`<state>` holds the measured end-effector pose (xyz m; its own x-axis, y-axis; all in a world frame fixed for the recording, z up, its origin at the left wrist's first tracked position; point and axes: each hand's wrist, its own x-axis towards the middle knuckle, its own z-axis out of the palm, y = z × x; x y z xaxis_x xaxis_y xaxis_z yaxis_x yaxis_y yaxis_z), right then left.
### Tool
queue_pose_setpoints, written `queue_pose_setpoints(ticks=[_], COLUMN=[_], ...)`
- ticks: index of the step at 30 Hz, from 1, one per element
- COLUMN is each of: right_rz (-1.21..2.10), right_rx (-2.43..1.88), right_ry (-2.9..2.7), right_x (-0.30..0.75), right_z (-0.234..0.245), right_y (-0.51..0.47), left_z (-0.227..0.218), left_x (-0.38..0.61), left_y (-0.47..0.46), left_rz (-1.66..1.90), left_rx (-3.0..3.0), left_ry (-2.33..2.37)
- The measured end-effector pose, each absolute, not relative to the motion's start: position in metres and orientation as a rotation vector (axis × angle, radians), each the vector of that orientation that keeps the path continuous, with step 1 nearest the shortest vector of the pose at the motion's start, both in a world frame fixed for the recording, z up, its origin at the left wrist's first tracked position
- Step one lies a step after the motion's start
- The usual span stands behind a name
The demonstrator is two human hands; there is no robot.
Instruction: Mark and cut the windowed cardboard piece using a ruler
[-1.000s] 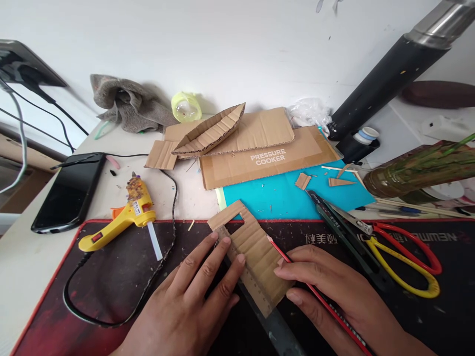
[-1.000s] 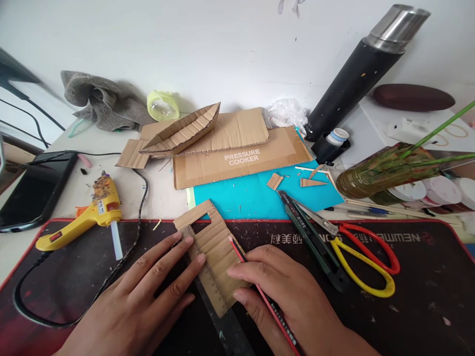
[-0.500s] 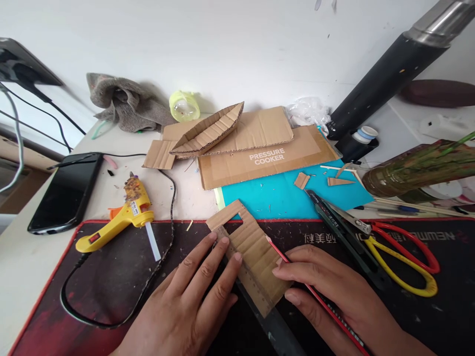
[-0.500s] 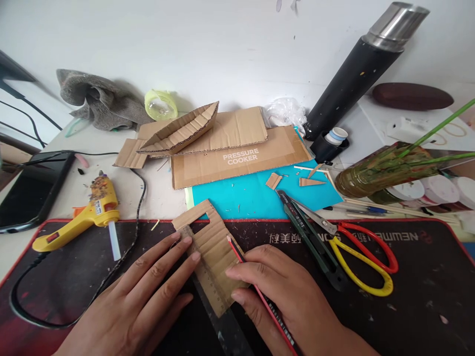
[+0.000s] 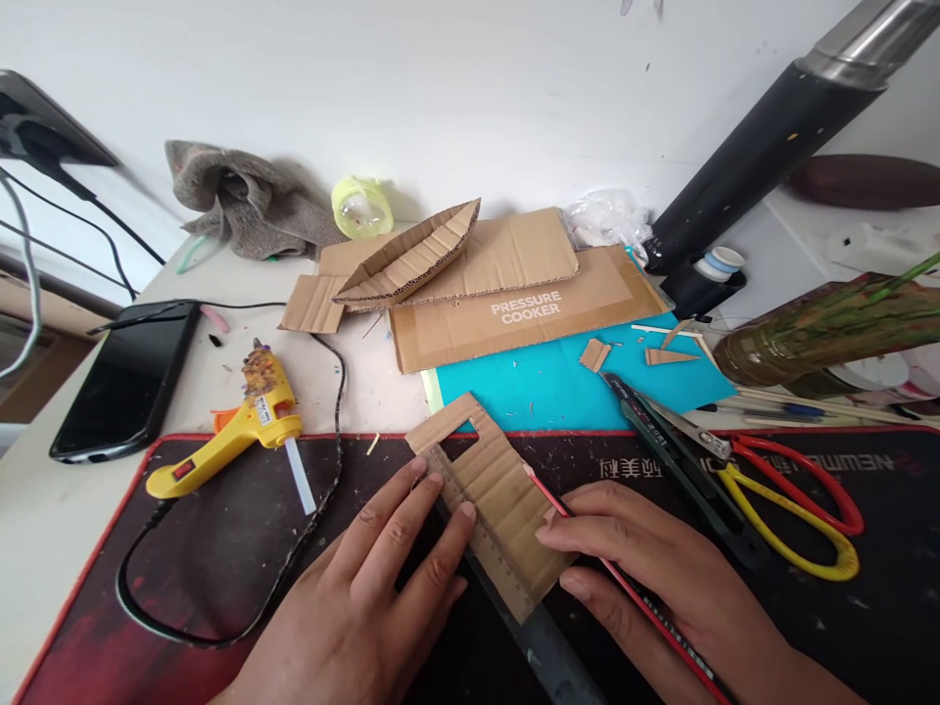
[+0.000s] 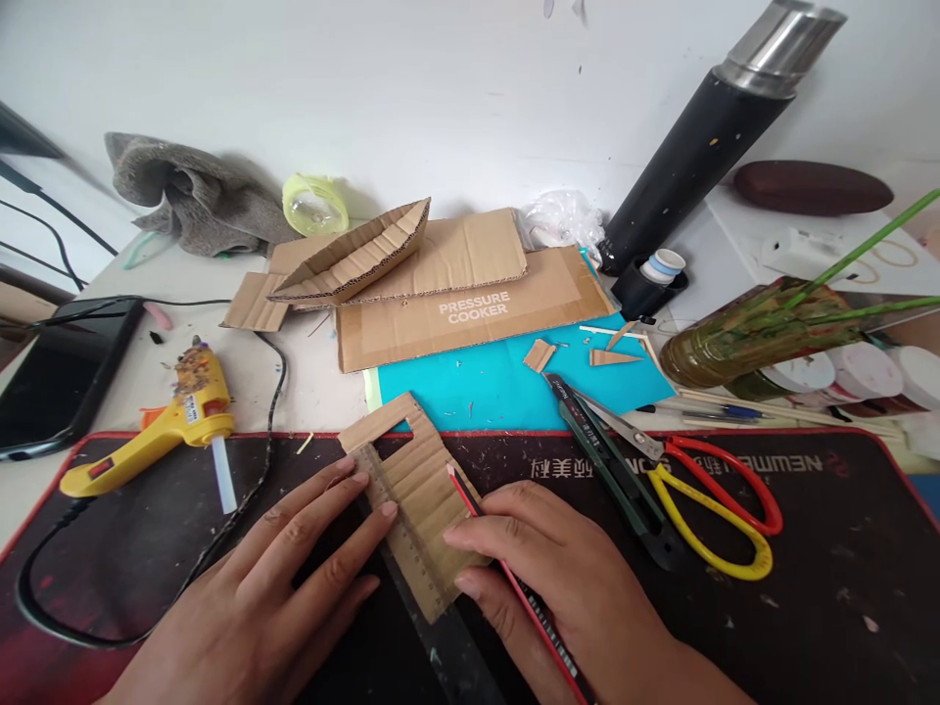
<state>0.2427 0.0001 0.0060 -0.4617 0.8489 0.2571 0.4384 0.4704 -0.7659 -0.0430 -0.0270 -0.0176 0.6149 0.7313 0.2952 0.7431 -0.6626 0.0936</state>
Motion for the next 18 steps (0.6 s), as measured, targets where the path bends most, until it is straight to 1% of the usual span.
queue_pose_setpoints(ticks=[18], right_rz=[0.833], right_rx=[-1.073], right_ry=[-2.090], right_x=[0.2435], right_z=[0.0060], right_y=[-0.0009], left_z=[-0.0163], left_x=[-0.0418], left_y=[-0.0254], left_rz=[-0.465], left_rx=[-2.782], left_ry=[-1.233])
